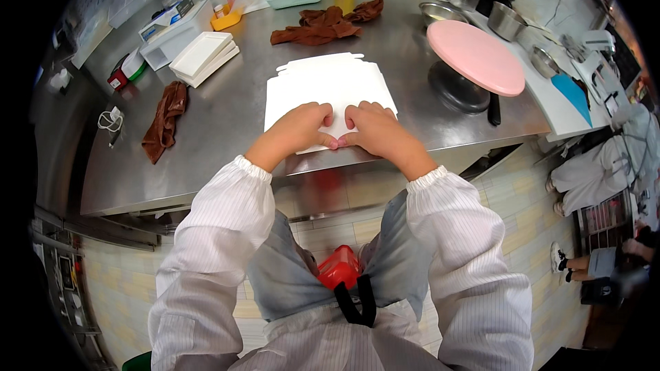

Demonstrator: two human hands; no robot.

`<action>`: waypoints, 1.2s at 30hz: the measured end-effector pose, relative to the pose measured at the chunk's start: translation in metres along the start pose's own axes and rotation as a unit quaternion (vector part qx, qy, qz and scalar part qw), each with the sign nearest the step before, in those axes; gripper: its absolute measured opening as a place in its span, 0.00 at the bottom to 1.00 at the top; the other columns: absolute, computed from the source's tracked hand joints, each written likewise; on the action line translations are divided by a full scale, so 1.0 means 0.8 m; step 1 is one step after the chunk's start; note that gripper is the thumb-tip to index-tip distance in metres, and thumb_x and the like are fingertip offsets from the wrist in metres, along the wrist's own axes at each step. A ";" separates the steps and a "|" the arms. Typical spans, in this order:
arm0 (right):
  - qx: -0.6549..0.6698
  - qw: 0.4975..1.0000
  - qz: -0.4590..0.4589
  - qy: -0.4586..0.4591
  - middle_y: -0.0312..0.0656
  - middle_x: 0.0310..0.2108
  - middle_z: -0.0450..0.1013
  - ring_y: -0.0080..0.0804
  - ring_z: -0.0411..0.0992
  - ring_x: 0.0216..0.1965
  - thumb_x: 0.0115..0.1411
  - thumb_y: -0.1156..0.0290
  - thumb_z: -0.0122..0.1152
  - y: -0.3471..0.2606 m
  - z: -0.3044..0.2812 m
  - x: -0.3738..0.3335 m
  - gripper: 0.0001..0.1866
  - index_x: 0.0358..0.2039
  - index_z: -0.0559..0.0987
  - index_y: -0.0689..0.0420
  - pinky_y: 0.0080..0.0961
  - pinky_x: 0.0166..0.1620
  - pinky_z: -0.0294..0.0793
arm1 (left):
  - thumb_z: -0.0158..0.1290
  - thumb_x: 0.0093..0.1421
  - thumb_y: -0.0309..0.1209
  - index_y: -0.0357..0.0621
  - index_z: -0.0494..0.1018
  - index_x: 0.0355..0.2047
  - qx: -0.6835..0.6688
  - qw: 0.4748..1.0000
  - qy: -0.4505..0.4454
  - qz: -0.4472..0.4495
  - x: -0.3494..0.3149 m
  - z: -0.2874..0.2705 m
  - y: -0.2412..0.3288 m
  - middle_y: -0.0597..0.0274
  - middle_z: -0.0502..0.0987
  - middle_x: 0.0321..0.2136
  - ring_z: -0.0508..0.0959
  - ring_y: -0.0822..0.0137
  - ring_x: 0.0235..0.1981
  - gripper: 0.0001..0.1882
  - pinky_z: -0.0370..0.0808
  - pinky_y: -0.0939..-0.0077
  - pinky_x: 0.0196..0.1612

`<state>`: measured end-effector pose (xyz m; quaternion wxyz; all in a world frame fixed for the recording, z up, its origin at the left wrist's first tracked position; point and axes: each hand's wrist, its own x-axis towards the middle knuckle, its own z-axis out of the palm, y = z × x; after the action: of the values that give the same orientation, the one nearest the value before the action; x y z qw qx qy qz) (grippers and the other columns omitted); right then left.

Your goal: The person assembles white styrofoam food trays by folding and snapping the side walls into place. They handle each tray one at a time, folding the flaps and pressing the edges to lock them, then stacking the completed trays on the metal countertop.

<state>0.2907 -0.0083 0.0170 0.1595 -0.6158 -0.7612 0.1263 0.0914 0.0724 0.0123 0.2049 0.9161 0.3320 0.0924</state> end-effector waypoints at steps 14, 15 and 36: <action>0.079 0.972 -0.098 0.198 0.43 0.29 0.74 0.44 0.73 0.37 0.56 0.71 0.67 -0.007 0.037 -0.058 0.05 0.32 0.83 0.59 0.39 0.44 0.71 | 0.57 0.59 0.23 0.44 0.82 0.39 -0.041 0.969 0.225 0.096 -0.084 0.037 0.013 0.56 0.76 0.31 0.78 0.53 0.38 0.09 0.77 0.62 0.40; 0.097 0.973 -0.076 0.196 0.44 0.29 0.75 0.43 0.73 0.36 0.57 0.72 0.67 -0.006 0.033 -0.052 0.06 0.33 0.83 0.60 0.38 0.43 0.72 | 0.57 0.59 0.24 0.44 0.82 0.40 -0.022 0.969 0.228 0.092 -0.079 0.034 0.014 0.56 0.77 0.31 0.79 0.53 0.37 0.09 0.77 0.61 0.40; -0.012 0.962 -0.121 0.245 0.40 0.28 0.68 0.41 0.67 0.34 0.55 0.76 0.65 0.007 0.045 -0.040 0.06 0.26 0.75 0.55 0.36 0.40 0.66 | 0.65 0.53 0.29 0.44 0.78 0.35 0.173 0.942 0.263 0.113 -0.076 0.061 0.035 0.63 0.76 0.30 0.76 0.60 0.35 0.10 0.72 0.65 0.40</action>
<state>0.2873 -0.0380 -0.0213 0.3473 -0.5329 -0.7695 -0.0578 0.0761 -0.0016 -0.0210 -0.0632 0.9120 0.2791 0.2939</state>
